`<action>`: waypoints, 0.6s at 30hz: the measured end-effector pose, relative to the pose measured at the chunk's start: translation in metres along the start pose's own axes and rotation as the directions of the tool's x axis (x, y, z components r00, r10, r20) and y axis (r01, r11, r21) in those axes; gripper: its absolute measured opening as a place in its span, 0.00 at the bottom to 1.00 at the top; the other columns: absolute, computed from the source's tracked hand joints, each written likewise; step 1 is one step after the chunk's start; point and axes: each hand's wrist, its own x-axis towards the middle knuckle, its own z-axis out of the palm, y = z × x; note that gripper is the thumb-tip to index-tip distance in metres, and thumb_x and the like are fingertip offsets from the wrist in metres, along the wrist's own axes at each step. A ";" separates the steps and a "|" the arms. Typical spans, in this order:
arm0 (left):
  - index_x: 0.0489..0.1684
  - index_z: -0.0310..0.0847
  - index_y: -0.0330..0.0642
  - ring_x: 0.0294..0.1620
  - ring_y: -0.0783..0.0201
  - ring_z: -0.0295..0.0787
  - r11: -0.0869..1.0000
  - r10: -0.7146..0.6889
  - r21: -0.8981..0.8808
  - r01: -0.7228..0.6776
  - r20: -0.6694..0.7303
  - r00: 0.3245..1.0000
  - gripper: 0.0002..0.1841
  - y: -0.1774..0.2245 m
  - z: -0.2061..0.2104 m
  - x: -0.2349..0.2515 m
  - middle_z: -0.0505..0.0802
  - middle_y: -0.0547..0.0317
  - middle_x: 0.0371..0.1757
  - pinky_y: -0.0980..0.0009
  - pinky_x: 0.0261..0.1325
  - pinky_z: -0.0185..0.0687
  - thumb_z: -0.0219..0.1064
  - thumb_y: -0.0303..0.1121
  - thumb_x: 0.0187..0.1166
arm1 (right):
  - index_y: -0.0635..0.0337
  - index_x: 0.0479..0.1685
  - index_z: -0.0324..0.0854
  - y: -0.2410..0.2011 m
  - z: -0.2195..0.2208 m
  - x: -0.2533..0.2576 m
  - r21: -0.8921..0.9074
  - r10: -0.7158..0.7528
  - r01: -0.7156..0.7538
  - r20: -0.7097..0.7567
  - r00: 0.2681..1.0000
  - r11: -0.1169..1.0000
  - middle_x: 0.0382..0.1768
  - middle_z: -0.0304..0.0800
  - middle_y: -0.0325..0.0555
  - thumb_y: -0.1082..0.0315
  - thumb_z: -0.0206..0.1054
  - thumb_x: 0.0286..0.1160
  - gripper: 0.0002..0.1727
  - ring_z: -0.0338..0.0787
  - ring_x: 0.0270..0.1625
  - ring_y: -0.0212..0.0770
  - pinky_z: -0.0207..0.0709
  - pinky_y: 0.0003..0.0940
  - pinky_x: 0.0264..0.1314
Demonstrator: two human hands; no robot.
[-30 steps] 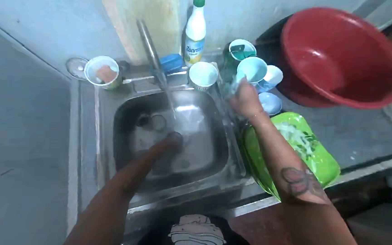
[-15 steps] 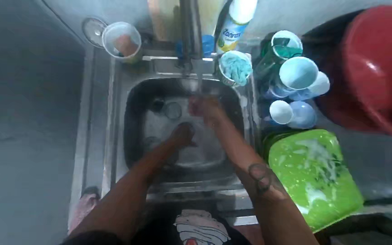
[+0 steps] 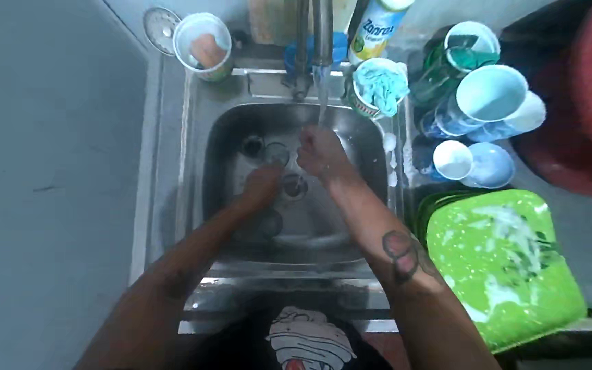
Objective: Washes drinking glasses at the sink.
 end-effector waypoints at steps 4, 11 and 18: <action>0.85 0.68 0.42 0.63 0.25 0.84 0.998 -0.039 0.054 0.039 0.007 0.999 0.25 -0.024 0.008 0.008 0.86 0.25 0.64 0.28 0.63 0.76 0.60 0.34 0.88 | 0.55 0.42 0.67 -0.002 0.003 0.004 -0.083 0.026 -0.028 -0.015 1.000 0.996 0.22 0.70 0.36 0.82 0.55 0.72 0.10 0.63 0.14 0.27 0.58 0.20 0.13; 0.65 0.82 0.31 0.67 0.28 0.82 1.000 -0.024 0.014 0.024 -0.006 1.000 0.19 -0.002 0.025 0.033 0.83 0.25 0.68 0.34 0.67 0.77 0.63 0.38 0.88 | 0.68 0.56 0.74 -0.001 -0.011 0.011 -0.036 0.055 -0.052 0.104 0.993 0.998 0.37 0.85 0.46 0.69 0.50 0.91 0.12 0.91 0.36 0.38 0.89 0.32 0.44; 0.53 0.86 0.28 0.63 0.33 0.85 0.973 0.060 -0.224 -0.053 0.024 0.998 0.22 0.038 0.042 0.059 0.90 0.30 0.55 0.33 0.67 0.74 0.66 0.45 0.84 | 0.74 0.68 0.79 -0.050 -0.023 0.002 -0.824 -0.226 0.326 0.246 0.943 0.463 0.59 0.89 0.61 0.70 0.54 0.90 0.18 0.90 0.60 0.47 0.81 0.42 0.67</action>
